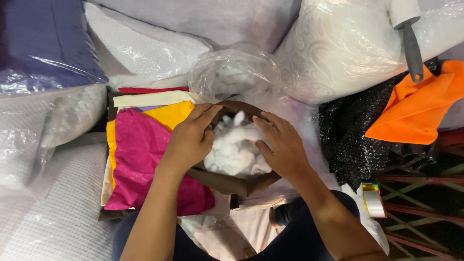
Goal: Stuffing a brown fabric pouch with white fiberfill material from a plastic bag
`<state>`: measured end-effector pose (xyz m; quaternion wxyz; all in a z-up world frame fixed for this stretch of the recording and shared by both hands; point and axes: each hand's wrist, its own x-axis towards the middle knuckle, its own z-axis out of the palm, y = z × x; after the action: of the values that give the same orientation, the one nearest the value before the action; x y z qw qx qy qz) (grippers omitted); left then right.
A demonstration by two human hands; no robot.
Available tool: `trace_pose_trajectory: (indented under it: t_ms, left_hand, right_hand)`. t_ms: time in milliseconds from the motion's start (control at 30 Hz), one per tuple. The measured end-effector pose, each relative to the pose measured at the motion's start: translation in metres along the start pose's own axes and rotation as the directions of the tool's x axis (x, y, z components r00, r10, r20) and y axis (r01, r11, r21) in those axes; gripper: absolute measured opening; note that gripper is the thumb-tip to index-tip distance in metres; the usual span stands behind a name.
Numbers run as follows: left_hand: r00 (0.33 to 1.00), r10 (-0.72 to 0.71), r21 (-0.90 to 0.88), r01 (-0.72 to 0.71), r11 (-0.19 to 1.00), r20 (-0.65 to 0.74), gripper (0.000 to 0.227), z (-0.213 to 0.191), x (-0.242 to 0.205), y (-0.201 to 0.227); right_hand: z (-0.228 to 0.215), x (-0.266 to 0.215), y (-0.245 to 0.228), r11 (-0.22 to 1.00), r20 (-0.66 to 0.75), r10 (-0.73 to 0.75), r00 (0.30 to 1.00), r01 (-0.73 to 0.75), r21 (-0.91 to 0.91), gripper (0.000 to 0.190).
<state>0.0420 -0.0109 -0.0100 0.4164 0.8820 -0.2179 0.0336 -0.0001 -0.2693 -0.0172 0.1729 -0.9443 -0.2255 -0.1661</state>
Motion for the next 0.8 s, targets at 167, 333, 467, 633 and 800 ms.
trace_pose_trajectory:
  t_ms: [167,333,467,633,800]
  left_hand:
    - [0.998,-0.002,-0.218,-0.013,0.976,-0.068,0.056,0.000,0.002,-0.006]
    - [0.997,0.010,-0.374,-0.038,0.926,-0.078,0.055,0.005,0.000,-0.006]
    - [0.994,-0.016,-0.370,-0.025,0.929,-0.105,0.053,-0.003,-0.001,-0.005]
    - [0.992,-0.050,-0.349,0.007,0.937,-0.115,0.051,-0.009,-0.004,-0.003]
    - [0.996,-0.061,-0.319,0.039,0.947,-0.058,0.050,-0.008,-0.005,-0.007]
  right_hand:
    - [0.028,-0.006,0.009,0.984,-0.119,-0.157,0.980,0.165,0.065,0.033]
    - [0.074,0.014,0.016,0.966,-0.201,-0.258,0.945,0.257,-0.034,0.019]
    - [0.042,0.026,-0.002,0.978,-0.319,-0.205,0.925,0.182,-0.101,0.021]
    - [0.028,0.009,-0.028,0.944,-0.308,-0.288,0.907,0.322,0.066,0.039]
    - [0.083,-0.001,-0.022,0.939,-0.022,-0.344,0.939,0.345,0.019,0.044]
